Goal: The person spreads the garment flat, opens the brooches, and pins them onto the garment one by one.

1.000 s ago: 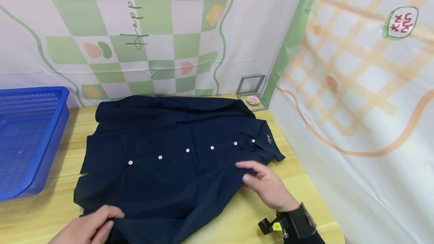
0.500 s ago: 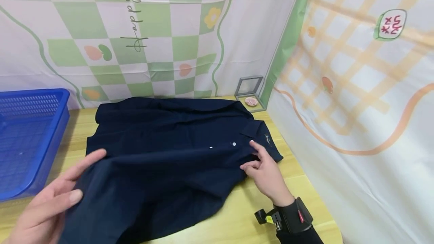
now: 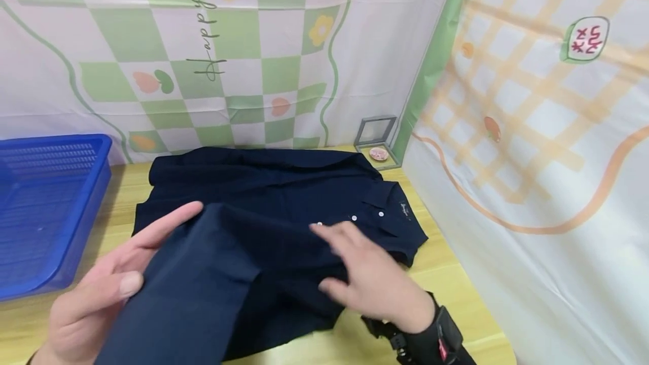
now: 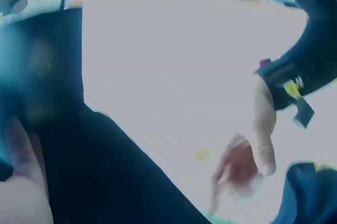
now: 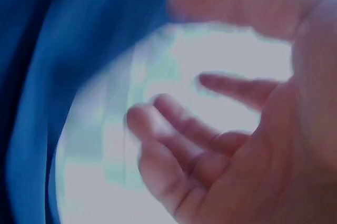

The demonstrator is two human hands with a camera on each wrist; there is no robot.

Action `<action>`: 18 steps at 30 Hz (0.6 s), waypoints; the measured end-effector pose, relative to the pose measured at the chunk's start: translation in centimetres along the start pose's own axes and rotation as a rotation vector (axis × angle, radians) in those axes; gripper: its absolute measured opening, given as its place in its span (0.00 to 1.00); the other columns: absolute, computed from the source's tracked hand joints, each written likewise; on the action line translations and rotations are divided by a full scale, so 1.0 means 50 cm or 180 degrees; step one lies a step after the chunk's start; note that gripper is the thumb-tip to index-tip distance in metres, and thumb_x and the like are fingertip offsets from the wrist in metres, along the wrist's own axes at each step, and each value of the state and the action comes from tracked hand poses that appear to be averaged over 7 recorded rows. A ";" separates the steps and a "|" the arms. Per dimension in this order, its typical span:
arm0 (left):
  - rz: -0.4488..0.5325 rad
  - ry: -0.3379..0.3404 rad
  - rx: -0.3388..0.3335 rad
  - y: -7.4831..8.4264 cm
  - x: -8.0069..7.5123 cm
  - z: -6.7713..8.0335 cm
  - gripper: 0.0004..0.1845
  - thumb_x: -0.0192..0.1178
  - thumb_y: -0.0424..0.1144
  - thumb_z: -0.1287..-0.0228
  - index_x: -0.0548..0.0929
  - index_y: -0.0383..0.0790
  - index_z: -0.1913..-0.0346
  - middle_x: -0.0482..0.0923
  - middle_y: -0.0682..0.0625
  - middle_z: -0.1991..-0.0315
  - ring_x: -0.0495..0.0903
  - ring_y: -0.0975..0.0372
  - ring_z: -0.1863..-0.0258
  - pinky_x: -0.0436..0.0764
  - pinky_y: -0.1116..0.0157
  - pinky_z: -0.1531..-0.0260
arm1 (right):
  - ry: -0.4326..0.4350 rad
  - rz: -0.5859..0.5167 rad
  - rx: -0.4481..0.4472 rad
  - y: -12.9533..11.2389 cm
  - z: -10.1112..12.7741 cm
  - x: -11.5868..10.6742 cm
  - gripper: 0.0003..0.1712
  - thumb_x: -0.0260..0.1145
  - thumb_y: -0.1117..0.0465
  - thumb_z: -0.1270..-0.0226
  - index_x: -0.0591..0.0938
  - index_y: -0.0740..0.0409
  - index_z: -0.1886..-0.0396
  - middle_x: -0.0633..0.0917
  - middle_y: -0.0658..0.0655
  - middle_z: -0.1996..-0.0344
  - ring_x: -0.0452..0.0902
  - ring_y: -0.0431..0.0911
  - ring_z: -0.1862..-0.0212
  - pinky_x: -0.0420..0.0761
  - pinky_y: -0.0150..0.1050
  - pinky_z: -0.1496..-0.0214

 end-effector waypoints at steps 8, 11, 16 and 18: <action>0.0312 -0.0472 0.0136 -0.015 0.043 -0.052 0.38 0.29 0.25 0.34 0.35 0.35 0.21 0.45 0.39 0.23 0.55 0.50 0.27 0.55 0.54 0.29 | 0.0214 0.0486 0.0364 0.063 -0.060 0.035 0.37 0.65 0.67 0.41 0.69 0.58 0.29 0.80 0.60 0.43 0.78 0.56 0.45 0.76 0.56 0.46; 0.0400 -0.0339 0.0099 -0.001 0.033 -0.039 0.37 0.30 0.26 0.32 0.36 0.35 0.21 0.44 0.38 0.22 0.50 0.49 0.25 0.52 0.54 0.29 | 0.0744 0.0375 0.0705 0.131 -0.035 -0.028 0.30 0.57 0.77 0.54 0.82 0.58 0.48 0.85 0.59 0.53 0.82 0.57 0.53 0.77 0.55 0.51; -0.0036 0.0353 -0.0352 0.007 -0.020 0.013 0.31 0.31 0.25 0.24 0.48 0.37 0.20 0.53 0.39 0.24 0.56 0.49 0.26 0.57 0.54 0.30 | 0.1095 0.0284 0.0951 0.208 0.035 -0.119 0.15 0.56 0.73 0.37 0.84 0.52 0.61 0.86 0.55 0.61 0.82 0.55 0.58 0.77 0.52 0.55; -0.0288 0.0482 -0.0653 -0.001 -0.041 0.040 0.31 0.32 0.22 0.25 0.53 0.38 0.21 0.58 0.39 0.26 0.61 0.49 0.29 0.62 0.53 0.33 | 0.1012 0.0147 0.0931 0.228 0.059 -0.134 0.13 0.56 0.69 0.28 0.83 0.49 0.62 0.85 0.52 0.64 0.81 0.49 0.62 0.76 0.44 0.58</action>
Point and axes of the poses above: each hand's wrist, its own z-axis away from the middle knuckle, its own x-axis out of the palm, y = z × x, the point moved 9 cm from there along -z, towards the middle knuckle
